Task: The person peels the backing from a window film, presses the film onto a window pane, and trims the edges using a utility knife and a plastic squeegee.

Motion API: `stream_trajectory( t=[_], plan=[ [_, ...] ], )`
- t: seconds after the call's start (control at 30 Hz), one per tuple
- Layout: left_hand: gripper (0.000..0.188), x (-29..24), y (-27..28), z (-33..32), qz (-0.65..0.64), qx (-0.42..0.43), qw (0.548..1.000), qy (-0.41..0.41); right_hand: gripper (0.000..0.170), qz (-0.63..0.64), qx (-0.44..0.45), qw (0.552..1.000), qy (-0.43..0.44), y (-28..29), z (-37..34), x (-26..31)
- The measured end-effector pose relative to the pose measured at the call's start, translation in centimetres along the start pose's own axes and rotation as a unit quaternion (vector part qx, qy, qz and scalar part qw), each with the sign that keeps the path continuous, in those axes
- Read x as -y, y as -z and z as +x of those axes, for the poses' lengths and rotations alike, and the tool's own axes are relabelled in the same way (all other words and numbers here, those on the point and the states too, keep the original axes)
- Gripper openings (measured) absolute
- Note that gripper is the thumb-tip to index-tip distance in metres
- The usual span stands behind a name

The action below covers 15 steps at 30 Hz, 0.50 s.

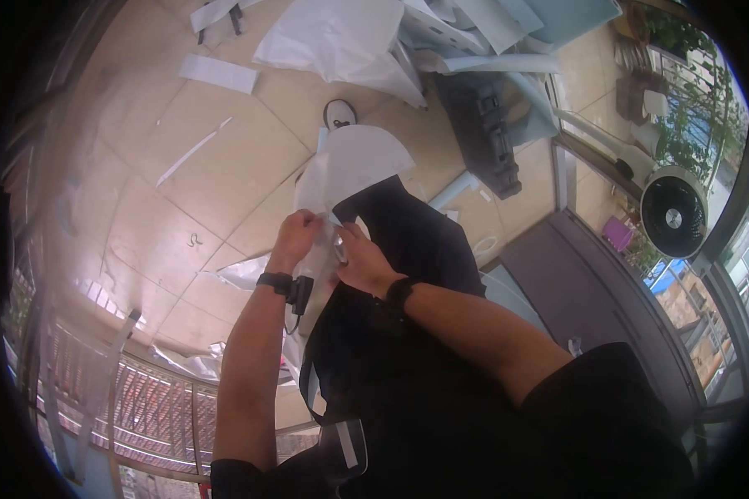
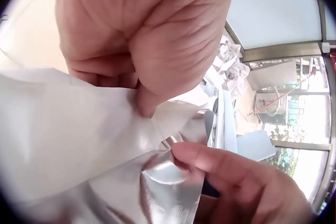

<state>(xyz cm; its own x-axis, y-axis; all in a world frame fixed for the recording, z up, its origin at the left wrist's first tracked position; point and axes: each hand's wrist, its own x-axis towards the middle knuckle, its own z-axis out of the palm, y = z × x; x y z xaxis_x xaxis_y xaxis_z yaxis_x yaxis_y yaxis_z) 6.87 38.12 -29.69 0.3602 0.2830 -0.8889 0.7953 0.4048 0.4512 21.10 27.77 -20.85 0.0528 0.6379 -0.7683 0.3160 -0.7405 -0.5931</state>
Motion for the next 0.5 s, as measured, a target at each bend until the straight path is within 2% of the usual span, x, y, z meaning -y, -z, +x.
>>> stream_trajectory(
  t=[0.1, 0.17, 0.23, 0.3, 0.37, 0.4, 0.47, 0.5],
  plan=[
    [0.026, -3.0, 0.8, -1.3, -0.012, 0.025, 0.999, -0.042, 0.068, -0.017, -0.002, 1.0, -0.017, 0.8, 0.1, 0.7],
    [0.025, -3.1, 0.4, -1.1, -0.023, 0.037, 0.997, -0.071, 0.069, -0.038, -0.009, 0.998, 0.041, 1.6, 0.3, 1.5],
    [0.024, -3.0, 0.1, -0.7, -0.035, 0.048, 0.993, -0.101, 0.064, -0.047, -0.023, 0.997, 0.057, 2.0, 0.6, 1.6],
    [0.024, -3.3, 0.0, -0.3, 0.035, 0.053, 0.992, -0.11, 0.06, -0.057, -0.037, 0.995, 0.074, 2.3, 1.0, 1.8],
    [0.026, -3.7, 0.1, -0.2, 0.062, 0.059, 0.99, -0.115, 0.044, -0.069, -0.097, 0.992, 0.045, 2.6, 1.5, 2.1],
    [0.029, -3.7, 0.1, -0.1, 0.089, 0.065, 0.987, -0.118, 0.044, -0.069, -0.096, 0.992, 0.045, 2.9, 1.9, 2.3],
    [0.031, -3.2, 0.1, 0.2, 0.076, 0.062, 0.99, -0.1, 0.025, -0.068, -0.064, 0.995, -0.035, 3.3, 2.7, 2.5],
    [0.033, -2.9, 0.2, 0.3, 0.063, 0.058, 0.993, -0.083, 0.025, -0.068, -0.064, 0.995, -0.036, 3.3, 2.9, 1.9]
  ],
)
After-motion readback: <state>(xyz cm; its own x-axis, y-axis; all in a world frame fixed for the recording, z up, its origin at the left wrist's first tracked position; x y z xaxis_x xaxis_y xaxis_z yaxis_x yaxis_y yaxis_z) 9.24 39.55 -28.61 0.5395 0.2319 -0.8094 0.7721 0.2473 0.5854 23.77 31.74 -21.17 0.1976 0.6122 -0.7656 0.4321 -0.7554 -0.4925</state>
